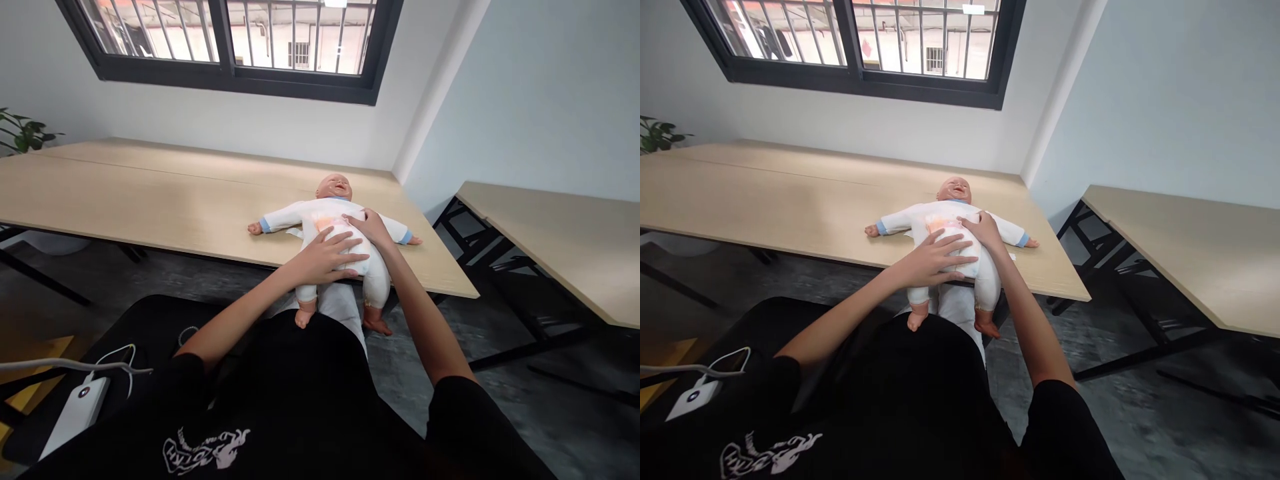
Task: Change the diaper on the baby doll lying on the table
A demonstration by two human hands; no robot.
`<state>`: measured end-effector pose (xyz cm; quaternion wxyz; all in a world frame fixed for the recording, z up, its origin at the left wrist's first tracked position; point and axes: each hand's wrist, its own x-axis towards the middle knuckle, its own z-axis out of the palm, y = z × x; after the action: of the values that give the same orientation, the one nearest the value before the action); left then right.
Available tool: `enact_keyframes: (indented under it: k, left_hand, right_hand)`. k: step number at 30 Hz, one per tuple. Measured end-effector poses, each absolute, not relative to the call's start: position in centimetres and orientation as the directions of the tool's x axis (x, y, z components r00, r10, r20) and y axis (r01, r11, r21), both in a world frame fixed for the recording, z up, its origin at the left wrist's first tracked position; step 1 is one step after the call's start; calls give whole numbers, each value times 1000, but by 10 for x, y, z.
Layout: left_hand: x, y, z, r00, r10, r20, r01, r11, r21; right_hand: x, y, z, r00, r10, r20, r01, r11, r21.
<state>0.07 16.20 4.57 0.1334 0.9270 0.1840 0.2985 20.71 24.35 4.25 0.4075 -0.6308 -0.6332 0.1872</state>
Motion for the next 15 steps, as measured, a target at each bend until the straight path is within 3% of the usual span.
enact_keyframes:
  k: [2, 10, 15]
  left_hand:
    - [10, 183, 50, 795, 383, 470, 217, -904, 370]
    - [24, 238, 77, 906, 392, 162, 338, -898, 281]
    - [37, 261, 81, 888, 452, 79, 408, -857, 316]
  right_hand:
    - [207, 250, 39, 200, 933, 300, 705, 76, -705]
    - [224, 240, 35, 327, 794, 512, 805, 50, -592]
    - [255, 199, 26, 352, 815, 460, 795, -1, -606]
